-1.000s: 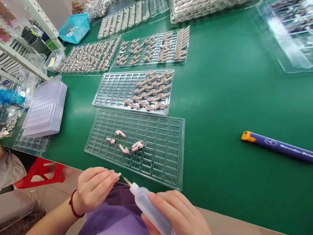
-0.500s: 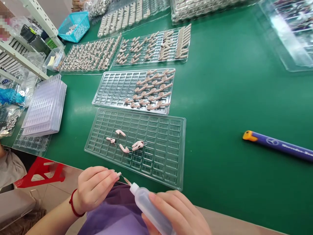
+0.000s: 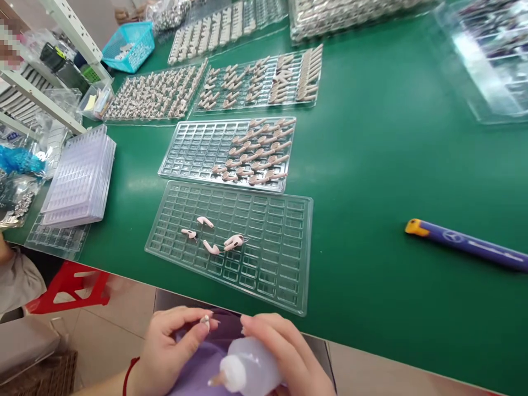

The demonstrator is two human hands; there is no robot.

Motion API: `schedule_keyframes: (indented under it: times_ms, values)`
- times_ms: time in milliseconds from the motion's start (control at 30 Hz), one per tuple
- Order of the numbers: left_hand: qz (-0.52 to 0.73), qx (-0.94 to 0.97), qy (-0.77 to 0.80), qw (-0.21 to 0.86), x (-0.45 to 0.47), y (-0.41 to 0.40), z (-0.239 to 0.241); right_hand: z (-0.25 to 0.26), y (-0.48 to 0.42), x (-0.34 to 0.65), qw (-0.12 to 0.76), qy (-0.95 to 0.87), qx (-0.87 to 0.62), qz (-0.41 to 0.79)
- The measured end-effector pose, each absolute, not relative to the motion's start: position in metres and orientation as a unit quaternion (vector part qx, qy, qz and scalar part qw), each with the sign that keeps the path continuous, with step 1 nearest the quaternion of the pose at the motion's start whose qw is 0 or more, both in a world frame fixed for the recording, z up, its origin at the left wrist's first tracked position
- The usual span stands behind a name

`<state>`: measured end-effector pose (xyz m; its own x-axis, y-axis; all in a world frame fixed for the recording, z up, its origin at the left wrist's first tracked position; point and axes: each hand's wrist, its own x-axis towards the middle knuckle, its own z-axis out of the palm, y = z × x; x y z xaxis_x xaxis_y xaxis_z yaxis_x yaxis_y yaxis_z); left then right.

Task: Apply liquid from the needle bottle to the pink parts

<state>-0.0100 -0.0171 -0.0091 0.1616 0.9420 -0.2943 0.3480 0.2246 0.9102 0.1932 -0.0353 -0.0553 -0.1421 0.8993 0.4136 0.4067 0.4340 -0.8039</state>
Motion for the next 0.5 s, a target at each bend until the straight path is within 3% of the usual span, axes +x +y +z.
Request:
schedule_keyframes:
  times_ms: [67,133,500]
  values:
    - [0.267,0.381,0.601,0.650,-0.003,-0.021,-0.014,-0.053,-0.028,0.185,0.482,-0.723,-0.442,0.223]
    - [0.282,0.269,0.584,0.712,0.002,-0.022,-0.021,-0.051,-0.023,0.177,0.494,-0.731,-0.434,0.184]
    - [0.320,0.214,0.572,0.725,0.005,-0.022,-0.037,-0.059,-0.024,0.170,0.486,-0.737,-0.447,0.145]
